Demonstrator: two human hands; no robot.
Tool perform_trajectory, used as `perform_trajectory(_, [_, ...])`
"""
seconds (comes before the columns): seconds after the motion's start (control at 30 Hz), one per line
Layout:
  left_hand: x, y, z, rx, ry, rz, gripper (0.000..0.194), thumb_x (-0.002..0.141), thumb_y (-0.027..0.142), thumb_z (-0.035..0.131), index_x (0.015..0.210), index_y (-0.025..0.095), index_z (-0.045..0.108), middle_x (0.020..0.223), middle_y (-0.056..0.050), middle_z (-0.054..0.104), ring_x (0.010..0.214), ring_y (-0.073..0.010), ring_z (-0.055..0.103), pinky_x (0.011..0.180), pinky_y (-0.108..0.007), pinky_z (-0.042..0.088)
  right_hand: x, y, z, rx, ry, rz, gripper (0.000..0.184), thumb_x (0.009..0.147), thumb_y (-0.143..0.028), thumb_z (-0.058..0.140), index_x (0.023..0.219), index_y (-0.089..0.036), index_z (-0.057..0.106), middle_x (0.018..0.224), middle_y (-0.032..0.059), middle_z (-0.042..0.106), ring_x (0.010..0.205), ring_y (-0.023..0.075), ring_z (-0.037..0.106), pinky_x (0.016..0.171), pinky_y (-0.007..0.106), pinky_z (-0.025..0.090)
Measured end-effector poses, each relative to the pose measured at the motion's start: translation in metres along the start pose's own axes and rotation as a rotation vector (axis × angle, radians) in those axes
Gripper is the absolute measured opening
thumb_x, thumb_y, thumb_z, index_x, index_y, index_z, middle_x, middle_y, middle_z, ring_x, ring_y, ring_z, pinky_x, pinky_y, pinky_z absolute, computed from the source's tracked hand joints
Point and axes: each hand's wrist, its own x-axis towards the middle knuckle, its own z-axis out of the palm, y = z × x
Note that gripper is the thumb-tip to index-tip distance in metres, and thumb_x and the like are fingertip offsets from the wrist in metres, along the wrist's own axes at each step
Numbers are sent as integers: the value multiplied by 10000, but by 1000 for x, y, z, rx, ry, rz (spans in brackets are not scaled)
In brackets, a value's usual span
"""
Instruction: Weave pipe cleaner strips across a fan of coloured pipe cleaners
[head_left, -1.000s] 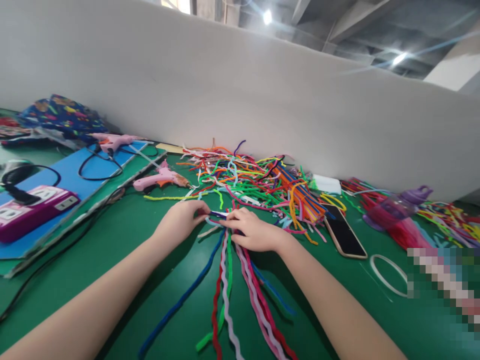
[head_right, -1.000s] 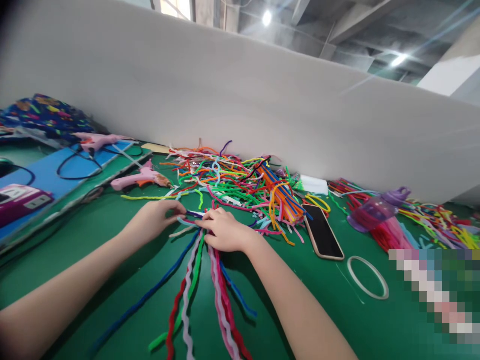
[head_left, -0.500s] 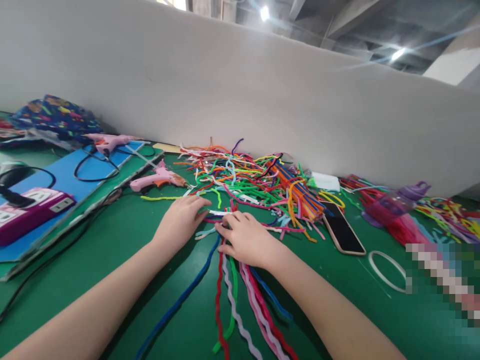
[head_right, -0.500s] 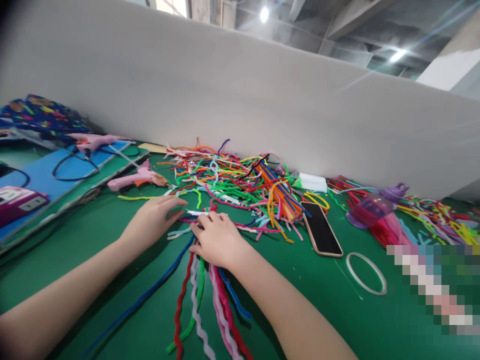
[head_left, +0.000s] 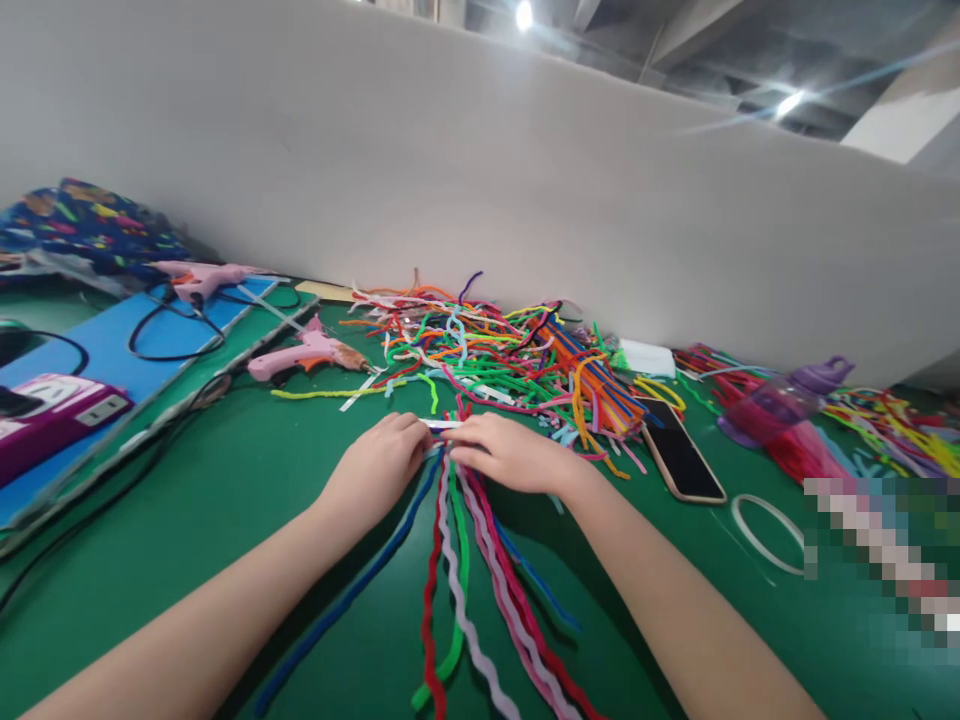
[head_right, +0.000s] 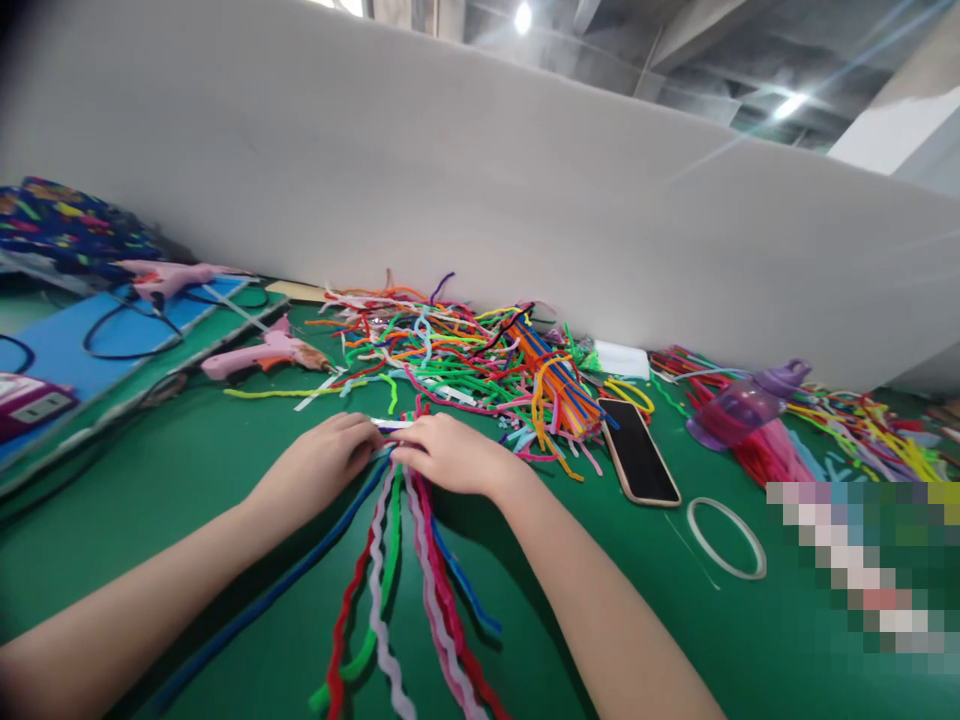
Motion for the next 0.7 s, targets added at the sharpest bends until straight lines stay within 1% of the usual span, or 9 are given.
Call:
perform_trajectory(0.07, [0, 1, -1, 23, 1, 31, 259, 929, 212, 358, 880, 175, 610, 895, -68, 599, 901, -231, 543, 812, -359, 447, 0, 8, 0, 11, 96, 56, 216, 931, -218, 508, 1059, -148, 668, 1038, 80, 643, 965, 163, 580, 893, 296, 439])
perform_trajectory(0.1, [1, 2, -2, 28, -1, 41, 275, 935, 214, 345, 894, 176, 614, 907, -71, 599, 902, -230, 536, 815, -362, 447, -1, 12, 1, -6, 127, 89, 172, 903, -204, 553, 1003, -145, 680, 997, 74, 643, 932, 160, 588, 868, 289, 444])
perform_trajectory(0.2, [1, 6, -3, 35, -6, 52, 287, 937, 214, 335, 907, 177, 618, 928, -78, 598, 906, -233, 528, 813, -373, 453, -2, 17, 6, -42, 141, 146, 116, 836, -214, 651, 930, -149, 674, 938, 55, 627, 864, 152, 591, 811, 277, 452])
perform_trajectory(0.27, [2, 6, -2, 31, -10, 64, 272, 928, 203, 341, 902, 174, 611, 936, -82, 598, 918, -237, 527, 828, -386, 458, -2, 16, 9, -44, 133, 155, 112, 817, -206, 675, 909, -144, 658, 915, 46, 618, 834, 142, 585, 780, 263, 452])
perform_trajectory(0.33, [2, 6, -1, 2, 3, 80, 265, 922, 183, 330, 892, 175, 593, 942, -76, 597, 924, -223, 535, 893, -402, 447, -2, 13, 10, -59, 135, 155, 91, 815, -190, 678, 883, -138, 647, 899, 44, 612, 828, 138, 577, 772, 258, 448])
perform_trajectory(0.47, [3, 0, 4, -67, 49, 98, 264, 917, 168, 308, 887, 196, 568, 944, -51, 596, 943, -184, 559, 1053, -424, 355, 0, 9, 10, -88, 132, 163, 66, 843, -202, 651, 866, -141, 660, 893, 52, 616, 861, 147, 576, 799, 267, 440])
perform_trajectory(0.6, [3, -3, 7, -58, 41, 99, 260, 910, 161, 318, 905, 187, 576, 965, -55, 602, 968, -185, 565, 1072, -415, 341, 0, 9, 9, -72, 124, 186, 125, 891, -192, 578, 862, -138, 687, 889, 61, 628, 845, 141, 586, 797, 259, 448])
perform_trajectory(0.7, [2, -1, 6, -29, 36, 77, 279, 926, 176, 316, 918, 183, 595, 981, -61, 616, 967, -188, 576, 1022, -389, 388, -5, 10, 12, -56, 138, 164, 139, 881, -143, 572, 936, -129, 699, 918, 66, 622, 863, 140, 582, 827, 257, 455])
